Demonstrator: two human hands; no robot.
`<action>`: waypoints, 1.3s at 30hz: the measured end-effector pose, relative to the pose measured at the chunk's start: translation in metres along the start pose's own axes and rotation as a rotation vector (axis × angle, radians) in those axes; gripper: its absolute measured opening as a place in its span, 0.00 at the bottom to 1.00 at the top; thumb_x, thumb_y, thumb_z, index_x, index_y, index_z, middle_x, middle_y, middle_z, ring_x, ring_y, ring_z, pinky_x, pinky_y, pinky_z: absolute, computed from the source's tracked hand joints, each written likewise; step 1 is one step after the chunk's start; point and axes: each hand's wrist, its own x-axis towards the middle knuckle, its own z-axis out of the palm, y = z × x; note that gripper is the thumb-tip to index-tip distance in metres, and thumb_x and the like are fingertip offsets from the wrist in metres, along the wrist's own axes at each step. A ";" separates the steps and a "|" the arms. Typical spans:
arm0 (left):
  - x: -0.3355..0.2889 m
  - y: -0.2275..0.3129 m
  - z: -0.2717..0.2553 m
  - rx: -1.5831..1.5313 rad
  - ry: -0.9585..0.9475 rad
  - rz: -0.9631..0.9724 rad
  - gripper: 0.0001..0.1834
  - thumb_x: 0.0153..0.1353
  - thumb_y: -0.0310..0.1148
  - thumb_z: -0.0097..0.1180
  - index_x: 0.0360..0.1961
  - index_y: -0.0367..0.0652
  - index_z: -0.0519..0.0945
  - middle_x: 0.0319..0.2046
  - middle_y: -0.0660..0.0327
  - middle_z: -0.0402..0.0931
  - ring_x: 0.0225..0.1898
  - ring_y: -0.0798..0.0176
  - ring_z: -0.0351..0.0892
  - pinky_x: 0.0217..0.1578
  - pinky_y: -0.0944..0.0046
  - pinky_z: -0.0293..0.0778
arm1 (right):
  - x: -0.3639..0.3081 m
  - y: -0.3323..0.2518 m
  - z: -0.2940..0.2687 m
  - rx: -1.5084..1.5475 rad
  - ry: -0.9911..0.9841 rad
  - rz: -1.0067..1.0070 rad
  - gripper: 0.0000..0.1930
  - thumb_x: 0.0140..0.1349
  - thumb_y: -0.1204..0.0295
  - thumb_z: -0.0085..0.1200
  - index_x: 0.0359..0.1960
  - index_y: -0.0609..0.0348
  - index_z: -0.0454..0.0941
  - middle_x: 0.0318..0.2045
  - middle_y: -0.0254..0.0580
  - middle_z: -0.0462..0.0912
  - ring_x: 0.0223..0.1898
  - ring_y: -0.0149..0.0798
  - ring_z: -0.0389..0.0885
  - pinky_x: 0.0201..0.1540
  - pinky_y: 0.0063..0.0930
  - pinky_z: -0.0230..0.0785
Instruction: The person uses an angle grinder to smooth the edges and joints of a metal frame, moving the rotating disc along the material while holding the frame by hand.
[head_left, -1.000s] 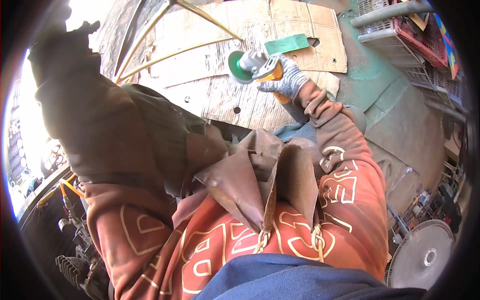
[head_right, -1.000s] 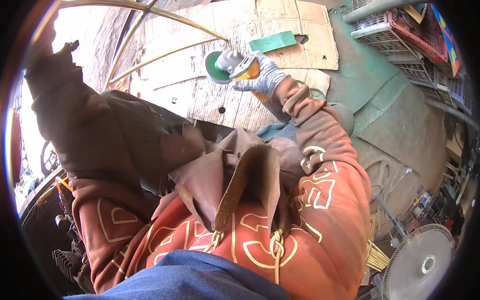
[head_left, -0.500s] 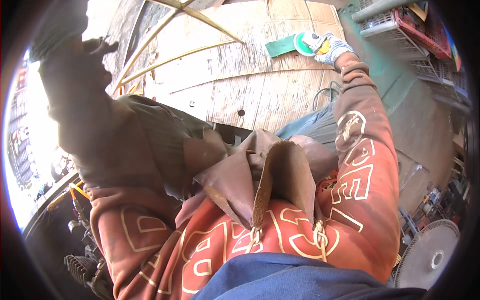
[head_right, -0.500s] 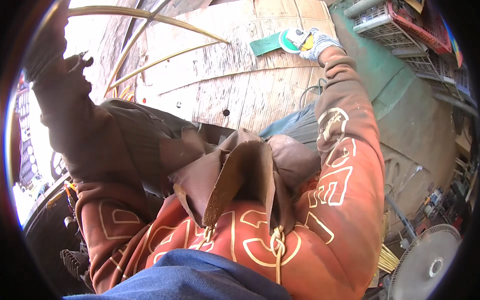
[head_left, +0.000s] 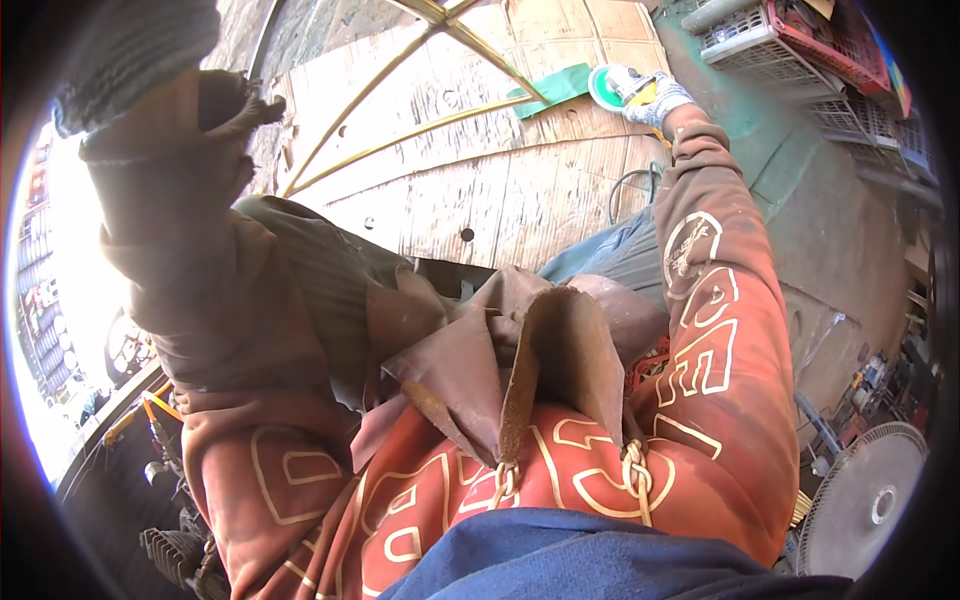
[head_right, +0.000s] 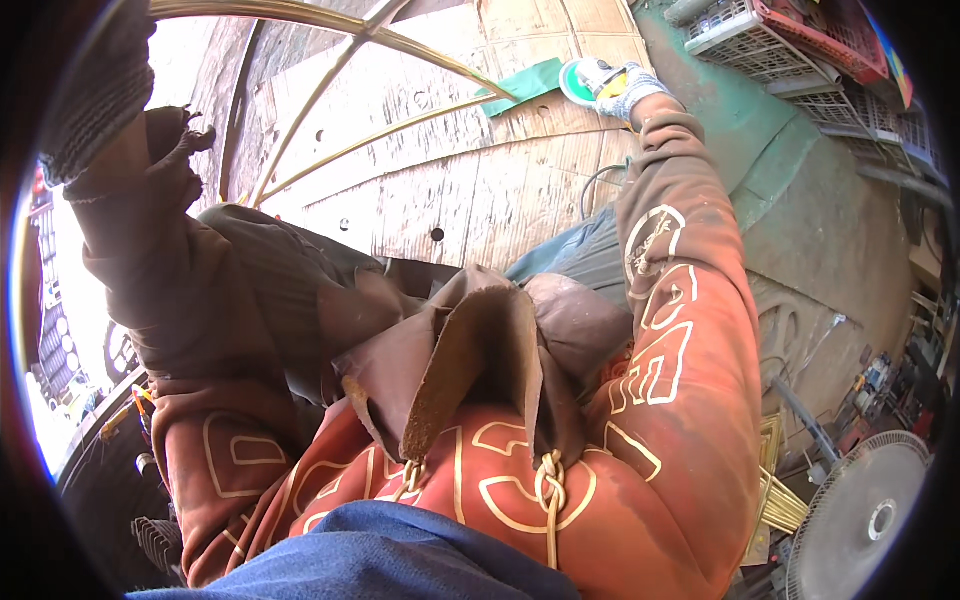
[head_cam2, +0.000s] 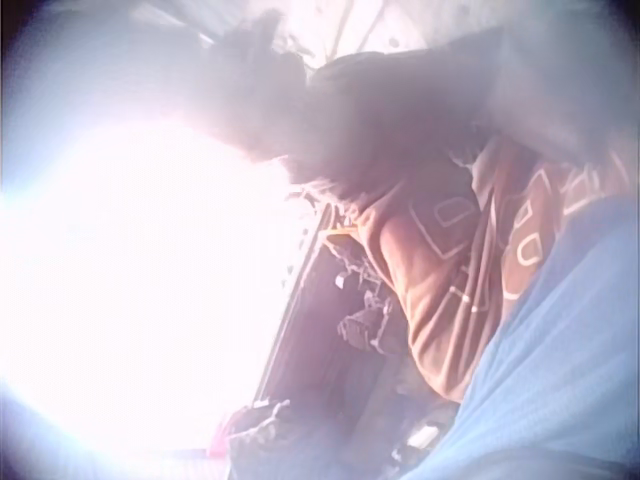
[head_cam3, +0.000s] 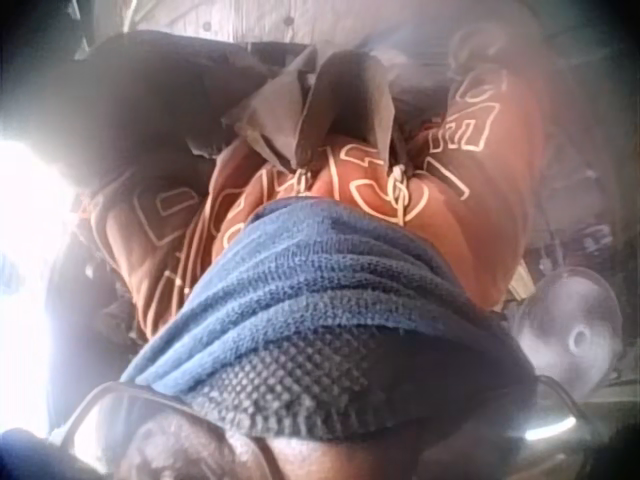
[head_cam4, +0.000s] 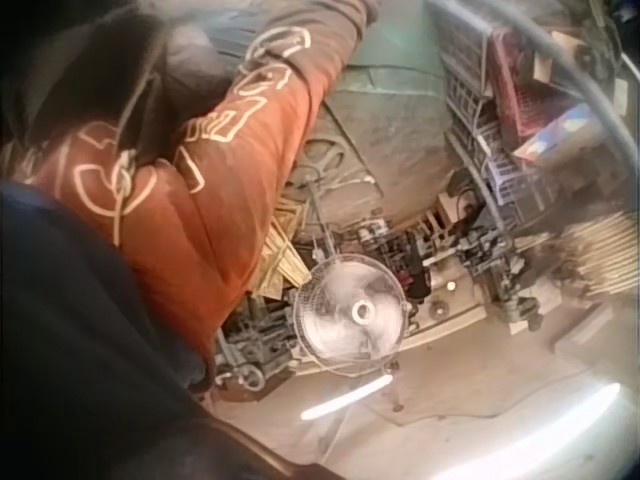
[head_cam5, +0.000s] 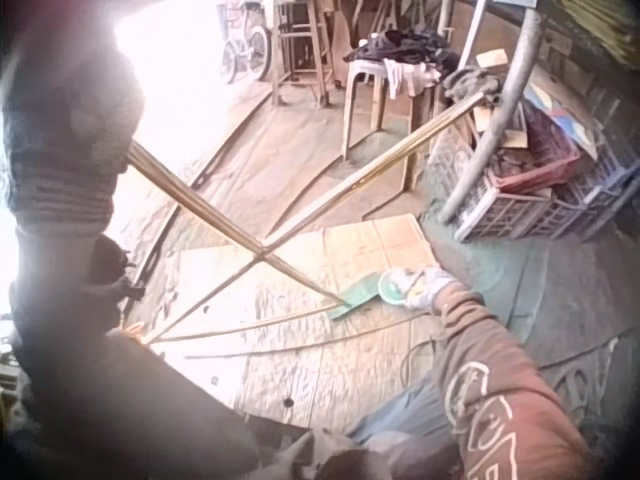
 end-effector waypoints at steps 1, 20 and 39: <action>-0.005 0.002 0.005 -0.011 -0.007 -0.003 0.11 0.44 0.31 0.54 0.31 0.41 0.76 0.26 0.59 0.71 0.32 0.57 0.69 0.35 0.61 0.67 | 0.035 0.026 0.033 -0.054 0.062 -0.082 0.26 0.58 0.56 0.41 0.58 0.51 0.65 0.53 0.42 0.73 0.54 0.43 0.71 0.54 0.31 0.64; -0.042 0.000 -0.009 0.069 0.002 -0.075 0.10 0.44 0.28 0.52 0.31 0.40 0.77 0.27 0.56 0.73 0.34 0.53 0.70 0.37 0.58 0.67 | 0.016 -0.010 0.004 0.271 0.145 -0.139 0.36 0.41 0.53 0.64 0.50 0.61 0.69 0.44 0.51 0.78 0.44 0.46 0.77 0.47 0.29 0.68; 0.005 0.029 -0.009 0.175 0.096 0.152 0.10 0.45 0.26 0.50 0.32 0.40 0.77 0.28 0.53 0.74 0.36 0.49 0.71 0.40 0.55 0.68 | 0.105 0.008 0.059 -0.218 0.459 -0.424 0.25 0.60 0.56 0.43 0.58 0.50 0.66 0.54 0.34 0.75 0.50 0.39 0.75 0.49 0.30 0.65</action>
